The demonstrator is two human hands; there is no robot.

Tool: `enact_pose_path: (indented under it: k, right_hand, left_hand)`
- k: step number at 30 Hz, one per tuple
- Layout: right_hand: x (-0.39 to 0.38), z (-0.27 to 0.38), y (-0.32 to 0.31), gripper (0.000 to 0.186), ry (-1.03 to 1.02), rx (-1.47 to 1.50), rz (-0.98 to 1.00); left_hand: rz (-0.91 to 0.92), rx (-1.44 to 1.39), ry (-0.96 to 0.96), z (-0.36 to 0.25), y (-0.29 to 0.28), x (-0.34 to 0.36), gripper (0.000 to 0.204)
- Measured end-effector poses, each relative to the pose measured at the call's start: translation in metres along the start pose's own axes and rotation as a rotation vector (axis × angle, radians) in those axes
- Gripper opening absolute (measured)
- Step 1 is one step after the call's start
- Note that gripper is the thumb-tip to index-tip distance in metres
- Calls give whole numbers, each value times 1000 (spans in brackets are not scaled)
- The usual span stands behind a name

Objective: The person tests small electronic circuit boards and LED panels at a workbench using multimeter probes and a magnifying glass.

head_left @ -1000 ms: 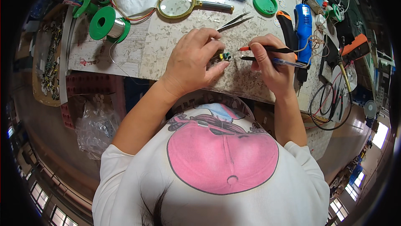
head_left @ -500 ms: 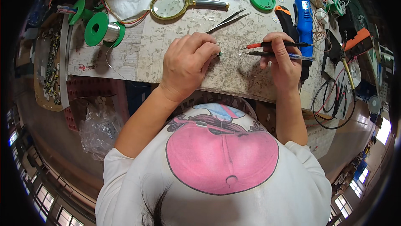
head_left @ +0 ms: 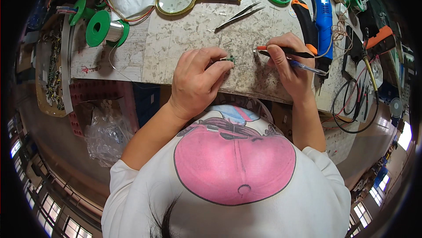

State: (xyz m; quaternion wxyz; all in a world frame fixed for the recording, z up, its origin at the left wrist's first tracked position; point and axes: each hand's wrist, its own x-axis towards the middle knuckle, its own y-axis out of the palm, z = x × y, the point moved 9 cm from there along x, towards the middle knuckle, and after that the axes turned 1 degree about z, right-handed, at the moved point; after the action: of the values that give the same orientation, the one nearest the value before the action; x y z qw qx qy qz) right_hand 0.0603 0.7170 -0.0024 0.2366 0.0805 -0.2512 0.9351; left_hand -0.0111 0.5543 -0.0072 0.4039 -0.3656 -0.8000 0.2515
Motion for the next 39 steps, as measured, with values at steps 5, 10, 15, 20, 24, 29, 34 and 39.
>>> enact_pose_path:
  k: [5, 10, 15, 20, 24, 29, 34, 39]
  right_hand:
    - [3, 3, 3, 11, -38, -52, 15]
    - [1, 3, 9, 12, -53, -98, 13]
    - [-10, -2, 10, 17, 63, 412, -92]
    - [-15, 11, 37, 14, -45, 406, 13]
    - [-15, 8, 41, 13, -31, 375, -4]
    - [-15, 5, 43, 13, -13, 347, 24]
    - [-13, 4, 44, 14, 65, 435, 9]
    - [-14, 2, 45, 15, 84, 442, 13]
  left_hand:
    - [-43, -94, -104, 10, 2, -1, 35]
    - [0, -56, -180, 18, 1, 0, 59]
    - [-28, -79, -169, 20, 1, -3, 65]
    - [-42, -81, -158, 21, 2, -2, 66]
    - [-74, -85, -144, 20, 0, -3, 68]
    - [-82, -95, -154, 20, 0, -3, 69]
    - [-93, -107, -158, 20, -1, -2, 71]
    - [-97, -105, -141, 20, -1, -3, 73]
